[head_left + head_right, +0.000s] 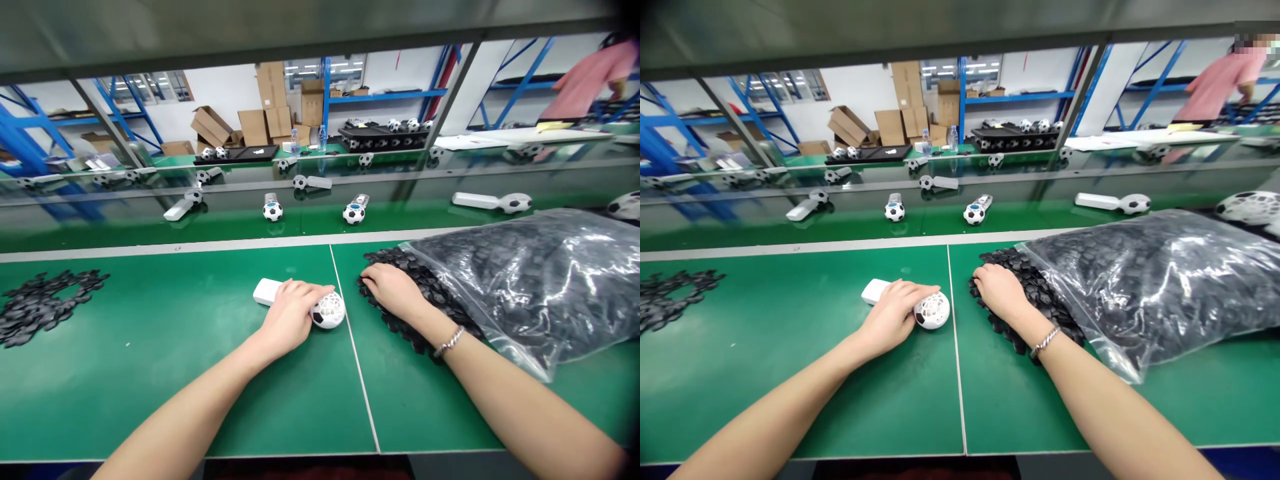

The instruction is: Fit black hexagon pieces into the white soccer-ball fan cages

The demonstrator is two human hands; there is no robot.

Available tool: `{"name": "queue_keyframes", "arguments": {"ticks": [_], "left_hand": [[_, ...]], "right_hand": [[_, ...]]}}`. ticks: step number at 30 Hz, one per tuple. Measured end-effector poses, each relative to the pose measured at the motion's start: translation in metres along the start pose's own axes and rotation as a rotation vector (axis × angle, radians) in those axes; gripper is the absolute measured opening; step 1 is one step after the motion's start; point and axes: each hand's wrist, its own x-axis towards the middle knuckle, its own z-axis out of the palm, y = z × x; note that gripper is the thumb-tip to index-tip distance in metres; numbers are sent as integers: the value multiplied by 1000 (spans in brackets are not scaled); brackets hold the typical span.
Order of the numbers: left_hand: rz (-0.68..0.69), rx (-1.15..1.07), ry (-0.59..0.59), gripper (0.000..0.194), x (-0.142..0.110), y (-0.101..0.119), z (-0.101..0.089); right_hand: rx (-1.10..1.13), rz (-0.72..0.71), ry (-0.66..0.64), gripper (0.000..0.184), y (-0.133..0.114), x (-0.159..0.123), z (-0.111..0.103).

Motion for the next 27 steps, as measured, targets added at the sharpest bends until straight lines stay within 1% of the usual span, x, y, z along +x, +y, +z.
{"name": "queue_keyframes", "arguments": {"ticks": [4,8,10,15,18,20,22,24,27], "left_hand": [[-10,-10,1,69,0,0,1],[-8,-21,-1,66,-2,0,1],[-18,-24,0,65,-2,-1,1],[-69,-25,-35,66,-2,-5,1],[-51,-49,-83,70,-2,-6,-1],[-51,-69,-97,76,-2,-5,-2],[-82,-82,-91,80,-2,-4,-2],[-106,-88,-80,78,-1,-3,-1],[-103,-92,-62,72,0,-2,0]], "right_hand": [[-48,-7,6,20,-2,7,1],[4,-24,13,20,1,3,-6],[87,-37,10,18,1,-3,-11],[458,-117,-24,12,-11,-16,-21],[548,-174,-15,15,-21,-18,-24],[612,-175,-1,16,-25,-18,-25],[674,-160,2,15,-27,-19,-27],[721,-159,-7,14,-28,-20,-28],[748,-217,-40,13,-29,-21,-31]]}}
